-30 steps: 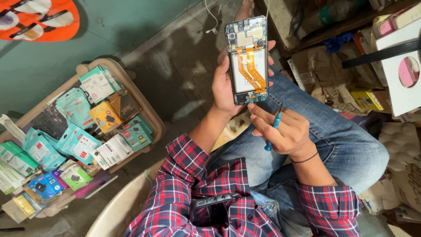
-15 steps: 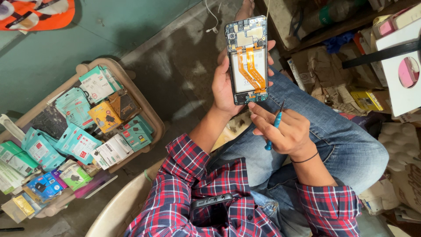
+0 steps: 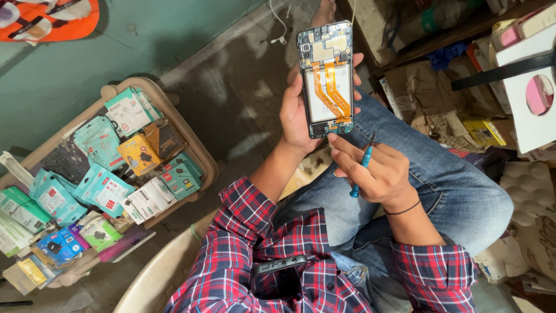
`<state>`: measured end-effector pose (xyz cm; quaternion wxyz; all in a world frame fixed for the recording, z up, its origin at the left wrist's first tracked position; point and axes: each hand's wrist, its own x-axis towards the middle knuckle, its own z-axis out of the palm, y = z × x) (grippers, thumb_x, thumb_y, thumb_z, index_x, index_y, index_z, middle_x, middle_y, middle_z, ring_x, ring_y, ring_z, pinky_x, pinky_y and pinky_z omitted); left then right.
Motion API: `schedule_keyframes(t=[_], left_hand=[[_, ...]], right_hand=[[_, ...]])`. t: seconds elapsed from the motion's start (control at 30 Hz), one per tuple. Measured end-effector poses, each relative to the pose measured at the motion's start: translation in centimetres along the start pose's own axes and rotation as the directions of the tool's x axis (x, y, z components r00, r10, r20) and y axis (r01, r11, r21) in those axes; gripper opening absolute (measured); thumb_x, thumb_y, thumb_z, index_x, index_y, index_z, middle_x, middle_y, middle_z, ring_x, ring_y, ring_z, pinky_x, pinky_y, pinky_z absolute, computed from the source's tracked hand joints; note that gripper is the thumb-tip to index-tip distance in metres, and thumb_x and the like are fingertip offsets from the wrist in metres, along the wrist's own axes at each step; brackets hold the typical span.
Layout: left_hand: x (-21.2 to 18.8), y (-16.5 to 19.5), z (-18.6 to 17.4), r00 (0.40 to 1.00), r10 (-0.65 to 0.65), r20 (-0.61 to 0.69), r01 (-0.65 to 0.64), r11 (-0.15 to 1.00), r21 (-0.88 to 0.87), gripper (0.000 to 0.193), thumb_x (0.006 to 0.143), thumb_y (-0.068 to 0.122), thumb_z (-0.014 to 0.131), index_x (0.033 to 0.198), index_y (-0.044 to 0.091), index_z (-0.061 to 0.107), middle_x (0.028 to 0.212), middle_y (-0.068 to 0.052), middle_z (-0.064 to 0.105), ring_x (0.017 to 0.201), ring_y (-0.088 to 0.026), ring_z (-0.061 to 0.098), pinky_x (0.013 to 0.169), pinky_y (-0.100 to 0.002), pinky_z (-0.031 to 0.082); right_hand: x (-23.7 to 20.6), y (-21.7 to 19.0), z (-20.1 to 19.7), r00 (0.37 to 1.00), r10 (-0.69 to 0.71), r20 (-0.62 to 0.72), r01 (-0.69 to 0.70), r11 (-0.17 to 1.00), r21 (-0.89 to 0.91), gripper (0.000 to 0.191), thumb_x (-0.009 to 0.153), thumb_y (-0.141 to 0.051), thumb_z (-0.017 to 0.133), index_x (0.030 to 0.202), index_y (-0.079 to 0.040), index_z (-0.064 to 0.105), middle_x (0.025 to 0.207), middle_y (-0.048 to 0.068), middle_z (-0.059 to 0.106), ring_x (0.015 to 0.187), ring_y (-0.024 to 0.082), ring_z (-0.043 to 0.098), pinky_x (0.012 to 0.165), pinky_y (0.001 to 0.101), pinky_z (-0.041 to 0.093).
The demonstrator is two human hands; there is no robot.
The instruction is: The person repairs a smartphone, prying open the back cover and working on the internal components with a screwdriver. They flip the phone over to test the screen, reconnect a charging cable to the exposed internals, and continue manipulating the battery and flex cables with the screwdriver.
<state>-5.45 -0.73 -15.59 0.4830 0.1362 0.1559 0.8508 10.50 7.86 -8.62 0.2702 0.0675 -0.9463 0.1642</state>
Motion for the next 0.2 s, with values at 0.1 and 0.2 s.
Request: schedule_keyframes(t=[0.1,0.2], left_hand=[[-0.02,-0.03,-0.05,1.000,0.003,-0.001,-0.003,1.000,0.005,0.072,0.110,0.055,0.037,0.153,-0.002,0.041,0.146,-0.026,0.052,0.107,-0.029,0.067,0.089,-0.042,0.060],[0.03,-0.17,-0.13,1.000,0.000,0.003,0.000,1.000,-0.007,0.072,0.110,0.056,0.037,0.154,-0.002,0.041,0.146,-0.026,0.052,0.107,-0.029,0.067,0.089,-0.043,0.060]], right_hand=[[-0.04,0.05,-0.04,1.000,-0.003,0.002,0.003,1.000,0.002,0.022,0.096,-0.026,0.072,0.103,-0.006,0.070,0.119,0.010,0.076,0.068,0.015,0.065,0.058,0.0284,0.046],[-0.10,0.08,-0.01,1.000,-0.002,0.009,0.002,1.000,-0.009,0.022,0.095,-0.026,0.073,0.102,-0.006,0.071,0.118,0.009,0.077,0.065,0.014,0.063,0.057,0.0286,0.045]])
